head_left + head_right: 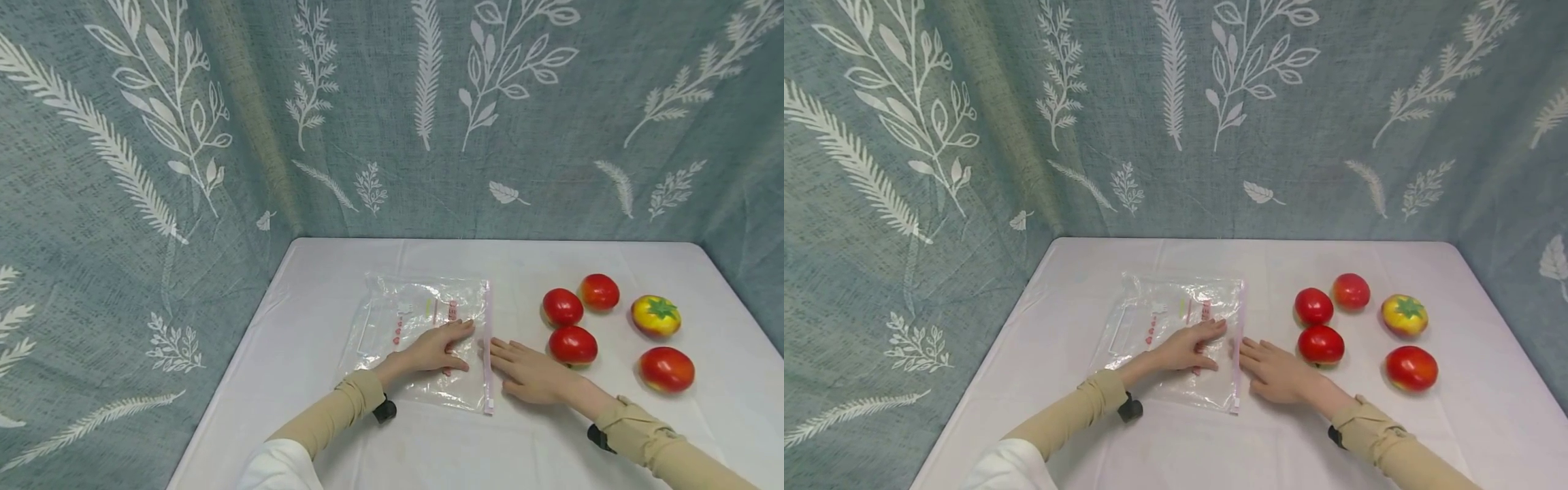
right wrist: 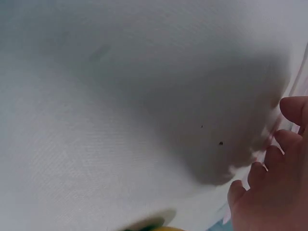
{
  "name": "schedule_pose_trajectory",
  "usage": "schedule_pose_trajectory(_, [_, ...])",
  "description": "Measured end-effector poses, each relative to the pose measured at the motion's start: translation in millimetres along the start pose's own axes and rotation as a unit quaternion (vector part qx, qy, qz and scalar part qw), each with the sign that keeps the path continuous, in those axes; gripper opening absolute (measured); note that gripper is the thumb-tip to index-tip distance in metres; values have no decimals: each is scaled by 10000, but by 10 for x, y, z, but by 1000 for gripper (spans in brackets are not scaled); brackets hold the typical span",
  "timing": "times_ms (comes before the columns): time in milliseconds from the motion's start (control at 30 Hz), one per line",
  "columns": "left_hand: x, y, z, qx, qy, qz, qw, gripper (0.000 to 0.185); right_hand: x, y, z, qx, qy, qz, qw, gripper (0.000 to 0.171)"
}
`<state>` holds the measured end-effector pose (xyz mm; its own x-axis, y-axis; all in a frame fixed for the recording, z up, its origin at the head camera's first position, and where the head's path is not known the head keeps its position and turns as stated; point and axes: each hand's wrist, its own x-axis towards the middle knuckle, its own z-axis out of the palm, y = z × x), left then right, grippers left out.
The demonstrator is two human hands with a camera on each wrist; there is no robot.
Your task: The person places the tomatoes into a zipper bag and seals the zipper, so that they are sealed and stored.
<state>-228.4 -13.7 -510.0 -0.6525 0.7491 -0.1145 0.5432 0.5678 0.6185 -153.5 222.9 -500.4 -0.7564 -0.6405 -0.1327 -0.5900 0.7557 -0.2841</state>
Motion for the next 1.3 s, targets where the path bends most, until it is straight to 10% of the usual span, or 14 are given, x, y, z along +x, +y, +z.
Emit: schedule_pose_trajectory(1300, [-146, 23, -82, -1479, 1421, -66, 9787, 42, 18, 14, 29, 330, -15, 31, 9995, 56])
